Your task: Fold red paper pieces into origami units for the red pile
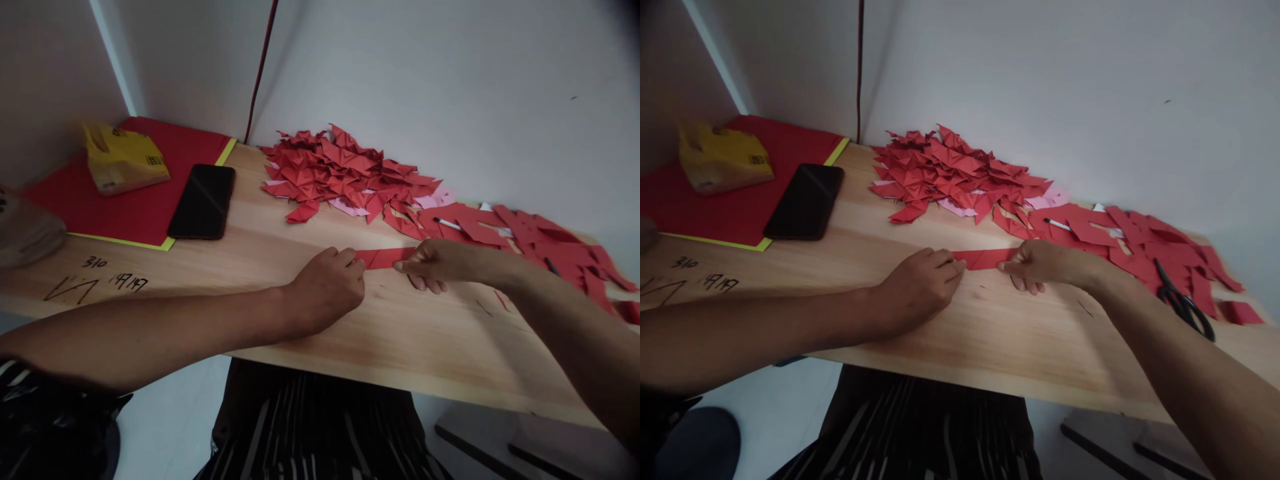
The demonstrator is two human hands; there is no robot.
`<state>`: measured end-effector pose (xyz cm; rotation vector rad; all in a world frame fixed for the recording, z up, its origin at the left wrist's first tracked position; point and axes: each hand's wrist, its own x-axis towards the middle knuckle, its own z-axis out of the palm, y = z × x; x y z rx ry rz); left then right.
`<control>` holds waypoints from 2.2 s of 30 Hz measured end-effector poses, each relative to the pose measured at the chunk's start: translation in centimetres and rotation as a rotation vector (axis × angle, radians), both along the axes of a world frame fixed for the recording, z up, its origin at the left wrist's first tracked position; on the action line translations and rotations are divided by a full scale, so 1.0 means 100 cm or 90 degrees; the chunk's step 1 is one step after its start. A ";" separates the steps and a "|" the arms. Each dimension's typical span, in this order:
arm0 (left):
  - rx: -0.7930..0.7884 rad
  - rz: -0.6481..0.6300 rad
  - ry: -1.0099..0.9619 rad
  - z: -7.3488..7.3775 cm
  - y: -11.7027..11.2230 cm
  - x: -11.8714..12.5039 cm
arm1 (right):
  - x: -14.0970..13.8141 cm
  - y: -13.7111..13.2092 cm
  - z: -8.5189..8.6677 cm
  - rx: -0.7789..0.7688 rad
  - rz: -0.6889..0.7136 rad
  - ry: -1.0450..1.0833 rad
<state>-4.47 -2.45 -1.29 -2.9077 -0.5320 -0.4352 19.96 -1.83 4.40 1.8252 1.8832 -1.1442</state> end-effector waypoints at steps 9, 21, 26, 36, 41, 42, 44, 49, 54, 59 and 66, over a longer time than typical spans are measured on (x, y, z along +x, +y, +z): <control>-0.044 0.000 -0.035 0.002 0.004 0.005 | -0.005 0.000 0.003 -0.012 0.010 0.015; -0.099 -0.009 0.024 0.007 0.004 0.006 | 0.005 0.002 -0.001 -0.031 -0.004 0.033; -0.091 -0.019 0.016 0.004 0.006 0.006 | -0.003 -0.030 -0.004 0.216 -0.024 -0.023; -0.067 -0.008 -0.034 -0.004 0.004 0.005 | -0.062 -0.100 -0.052 0.751 0.211 -0.096; -0.059 -0.004 -0.016 0.000 0.004 0.005 | -0.051 -0.096 -0.052 0.755 0.210 -0.195; -0.062 -0.005 -0.012 0.000 0.004 0.005 | -0.048 -0.096 -0.052 0.753 0.206 -0.215; -0.067 -0.008 -0.007 0.001 0.004 0.005 | -0.040 -0.095 -0.053 0.750 0.196 -0.250; -0.064 -0.022 -0.018 0.001 0.007 0.006 | -0.025 -0.093 -0.055 0.727 0.164 -0.284; -0.073 -0.058 -0.047 -0.004 0.012 0.007 | -0.039 -0.088 -0.053 0.769 0.173 -0.208; -0.066 -0.067 -0.087 -0.007 0.014 0.007 | -0.051 -0.086 -0.060 0.776 0.237 -0.118; -0.078 -0.071 -0.092 -0.005 0.013 0.009 | -0.032 -0.070 -0.056 0.751 0.213 -0.072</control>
